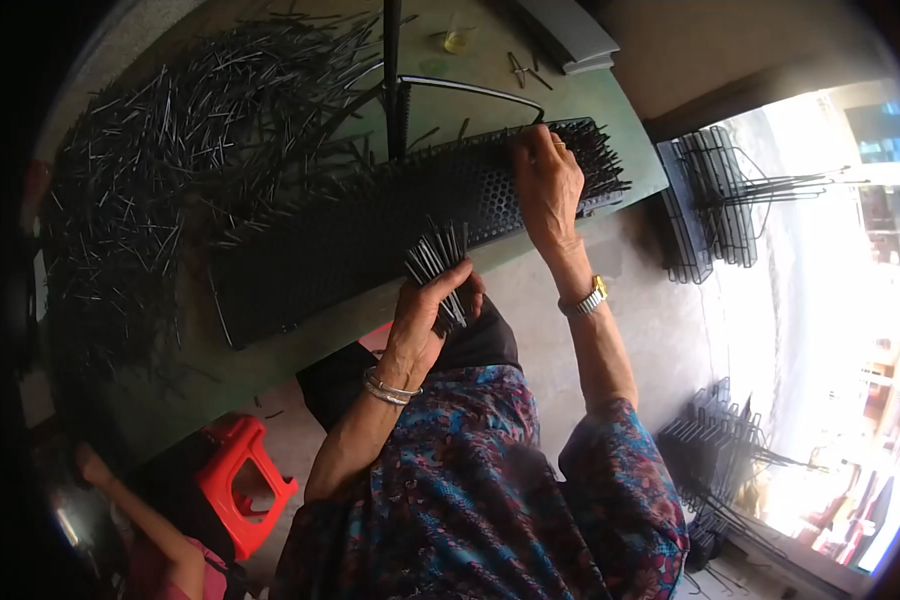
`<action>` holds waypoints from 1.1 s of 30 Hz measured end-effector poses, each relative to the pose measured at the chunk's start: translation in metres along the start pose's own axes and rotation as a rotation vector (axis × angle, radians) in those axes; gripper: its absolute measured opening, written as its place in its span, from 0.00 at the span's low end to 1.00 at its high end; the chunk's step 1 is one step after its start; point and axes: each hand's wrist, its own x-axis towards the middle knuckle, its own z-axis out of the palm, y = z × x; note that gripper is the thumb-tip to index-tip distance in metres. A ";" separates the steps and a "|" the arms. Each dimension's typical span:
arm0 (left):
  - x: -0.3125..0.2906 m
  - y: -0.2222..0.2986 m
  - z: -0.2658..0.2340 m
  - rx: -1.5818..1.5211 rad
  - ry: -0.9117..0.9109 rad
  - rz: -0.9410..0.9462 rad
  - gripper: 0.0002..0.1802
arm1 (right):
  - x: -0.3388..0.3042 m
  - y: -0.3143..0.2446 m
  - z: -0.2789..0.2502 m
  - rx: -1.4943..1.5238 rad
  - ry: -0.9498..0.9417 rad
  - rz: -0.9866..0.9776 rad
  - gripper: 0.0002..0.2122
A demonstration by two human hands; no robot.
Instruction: Inserting metal rods into a perforated grid plate to assemble a component.
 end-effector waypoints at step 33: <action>-0.011 0.005 0.011 0.291 -0.109 -0.007 0.10 | -0.058 -0.022 -0.060 0.475 -0.672 0.150 0.07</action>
